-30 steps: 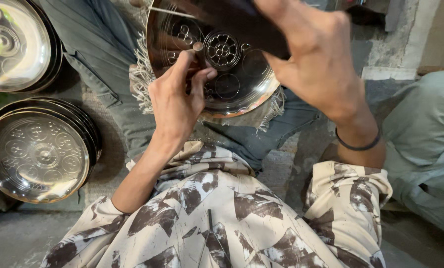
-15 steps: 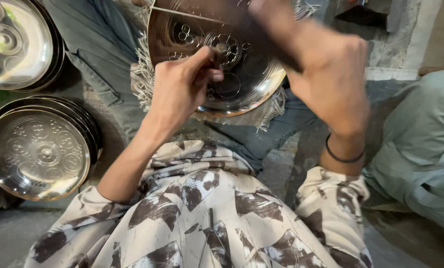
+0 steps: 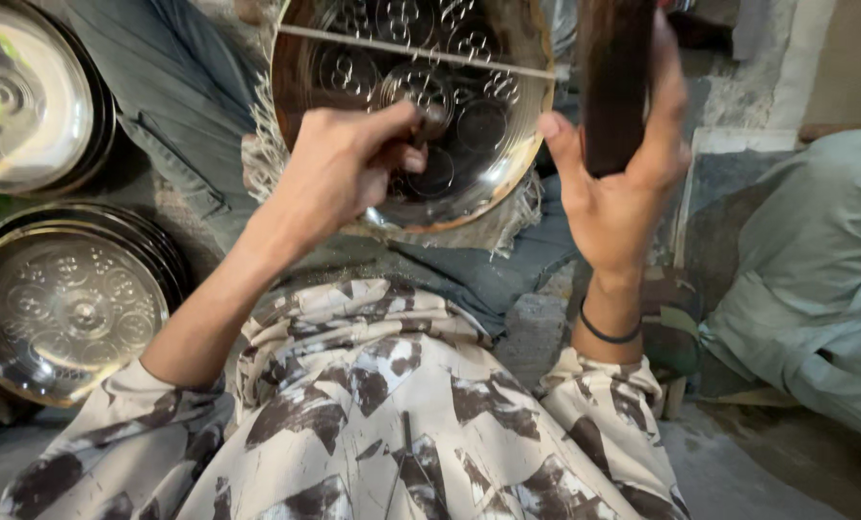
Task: The person sits on the floor with an embossed brass plate on their lap and decorates it by hammering. They hold a small punch against the plate's surface with one hand and strike it with a wooden mallet held in the other hand, repositioning the punch repeatedly to work pattern details across the plate.
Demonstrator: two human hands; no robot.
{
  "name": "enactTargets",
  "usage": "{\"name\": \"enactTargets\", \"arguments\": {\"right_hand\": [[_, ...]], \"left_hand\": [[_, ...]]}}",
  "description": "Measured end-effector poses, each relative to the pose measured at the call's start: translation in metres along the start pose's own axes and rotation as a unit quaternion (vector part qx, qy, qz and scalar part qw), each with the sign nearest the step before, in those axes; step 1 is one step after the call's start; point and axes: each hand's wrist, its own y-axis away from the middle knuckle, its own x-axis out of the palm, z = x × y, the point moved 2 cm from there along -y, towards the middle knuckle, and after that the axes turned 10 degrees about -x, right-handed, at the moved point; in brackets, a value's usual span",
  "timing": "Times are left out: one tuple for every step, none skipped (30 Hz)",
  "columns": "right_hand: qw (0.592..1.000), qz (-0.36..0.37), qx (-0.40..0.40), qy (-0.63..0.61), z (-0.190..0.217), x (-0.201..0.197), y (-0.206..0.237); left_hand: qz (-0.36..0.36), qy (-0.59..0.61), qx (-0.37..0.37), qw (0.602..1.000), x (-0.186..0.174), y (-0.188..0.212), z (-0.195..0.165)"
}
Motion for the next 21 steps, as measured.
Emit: {"name": "enactTargets", "arguments": {"right_hand": [[1.000,-0.001,0.005,-0.006,-0.002,0.003,0.003],[1.000,-0.003,0.010,-0.011,-0.003,0.005,0.005],[0.999,0.022,-0.006,0.029,-0.004,0.008,0.006],[0.995,0.058,-0.016,0.079,-0.004,0.009,0.006],[0.987,0.093,-0.029,0.128,-0.003,0.011,0.006],[0.972,0.141,-0.032,0.182,-0.002,0.011,0.007],[0.953,0.193,-0.033,0.232,-0.001,0.013,0.007],[0.982,0.124,0.036,0.139,-0.001,0.011,0.008],[0.992,0.054,0.105,0.043,0.000,0.011,0.010],[0.984,-0.015,0.172,-0.054,0.000,0.013,0.013],[0.992,0.041,0.122,-0.012,0.004,0.015,0.015],[0.993,0.094,0.069,0.031,0.008,0.020,0.019],[0.987,0.143,0.019,0.073,0.011,0.024,0.023],[0.989,0.126,0.030,0.070,0.010,0.026,0.027],[0.991,0.112,0.039,0.066,0.008,0.029,0.031],[0.993,0.093,0.045,0.062,0.004,0.033,0.033],[0.994,0.048,0.040,0.093,0.000,0.038,0.036],[0.992,0.005,0.038,0.122,-0.005,0.044,0.038],[0.987,-0.036,0.036,0.151,-0.010,0.050,0.041],[0.987,-0.074,0.076,0.121,-0.018,0.060,0.042],[0.983,-0.114,0.116,0.089,-0.026,0.070,0.044]], "left_hand": [[-0.002,-0.001,0.001,1.000,0.000,0.000,0.000],[0.004,-0.006,0.006,1.000,0.000,0.000,0.000],[0.012,-0.008,0.009,1.000,0.002,0.000,0.000],[0.018,-0.014,0.017,1.000,0.002,0.000,0.000],[0.018,-0.025,0.010,0.999,0.003,0.000,0.001],[0.018,-0.037,0.002,0.999,0.005,-0.001,0.001],[0.021,-0.046,-0.010,0.999,0.006,-0.001,0.002],[0.025,-0.036,-0.002,0.999,0.007,-0.001,0.002],[0.028,-0.026,0.005,0.999,0.008,-0.002,0.003],[0.031,-0.015,0.013,0.999,0.008,-0.001,0.004],[0.032,-0.018,0.002,0.999,0.010,-0.002,0.005],[0.032,-0.025,-0.006,0.999,0.011,-0.002,0.007],[0.034,-0.033,-0.013,0.999,0.011,-0.002,0.009],[0.020,-0.012,-0.001,1.000,0.011,-0.001,0.010],[0.003,0.010,0.010,1.000,0.012,0.001,0.011],[-0.016,0.028,0.024,0.999,0.010,0.002,0.013],[-0.045,0.051,0.027,0.997,0.010,0.003,0.015],[-0.071,0.076,0.027,0.994,0.011,0.005,0.017],[-0.097,0.103,0.025,0.990,0.013,0.007,0.018],[-0.120,0.106,0.023,0.987,0.014,0.008,0.020],[-0.143,0.106,0.022,0.984,0.015,0.009,0.021]]}}
